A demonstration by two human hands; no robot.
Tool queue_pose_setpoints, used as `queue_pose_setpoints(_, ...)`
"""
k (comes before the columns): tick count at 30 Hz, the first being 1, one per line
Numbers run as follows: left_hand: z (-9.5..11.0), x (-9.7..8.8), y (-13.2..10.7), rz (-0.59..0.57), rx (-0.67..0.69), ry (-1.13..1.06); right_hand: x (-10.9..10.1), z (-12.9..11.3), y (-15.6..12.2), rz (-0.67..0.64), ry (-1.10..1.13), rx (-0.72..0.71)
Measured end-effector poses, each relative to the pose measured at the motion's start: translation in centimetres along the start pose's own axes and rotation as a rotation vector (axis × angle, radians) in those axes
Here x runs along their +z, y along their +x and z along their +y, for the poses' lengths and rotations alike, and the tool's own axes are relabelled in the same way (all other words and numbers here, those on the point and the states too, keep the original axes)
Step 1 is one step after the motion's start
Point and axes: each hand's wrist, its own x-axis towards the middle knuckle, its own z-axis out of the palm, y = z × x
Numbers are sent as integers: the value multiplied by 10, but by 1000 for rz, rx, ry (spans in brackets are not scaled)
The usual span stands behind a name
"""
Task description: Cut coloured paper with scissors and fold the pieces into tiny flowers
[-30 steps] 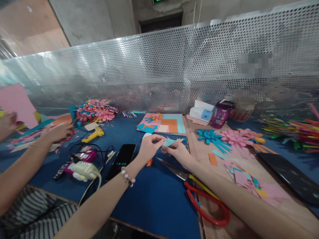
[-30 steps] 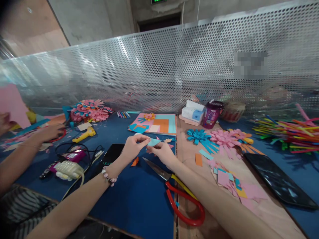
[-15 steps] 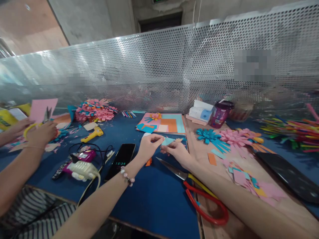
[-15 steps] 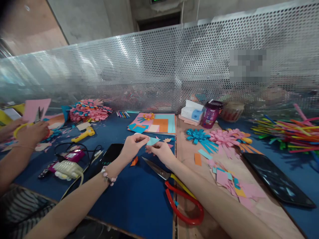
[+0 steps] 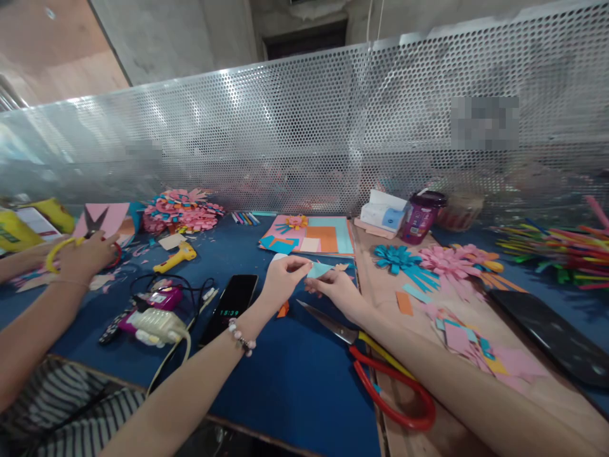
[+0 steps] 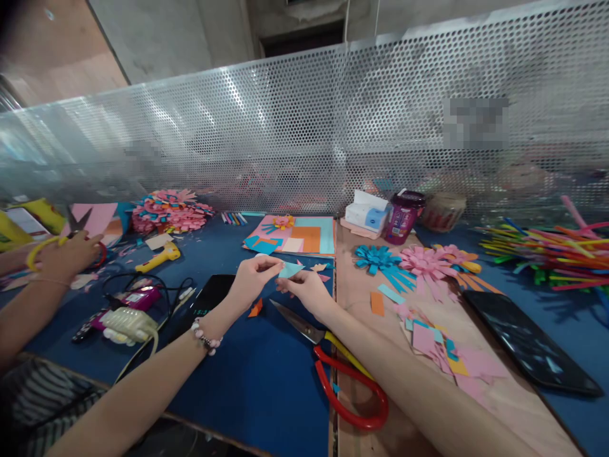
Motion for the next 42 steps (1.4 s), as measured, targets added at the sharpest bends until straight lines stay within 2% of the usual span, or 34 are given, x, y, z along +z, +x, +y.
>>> queue_pose_setpoints(13,-1,-1,1,0,3,28,-1,8,4,-20,4,14)
queue_pose_setpoints(32,3,1,-2,56,50,76,0,7,3,-35,57,-11)
queue_pose_setpoints(35,4,-1,-1,49,61,95,0,4,2,-9,74,-7)
queue_pose_setpoints(42,4,-4,1,36,89,118,-5,4,5,148,137,-27)
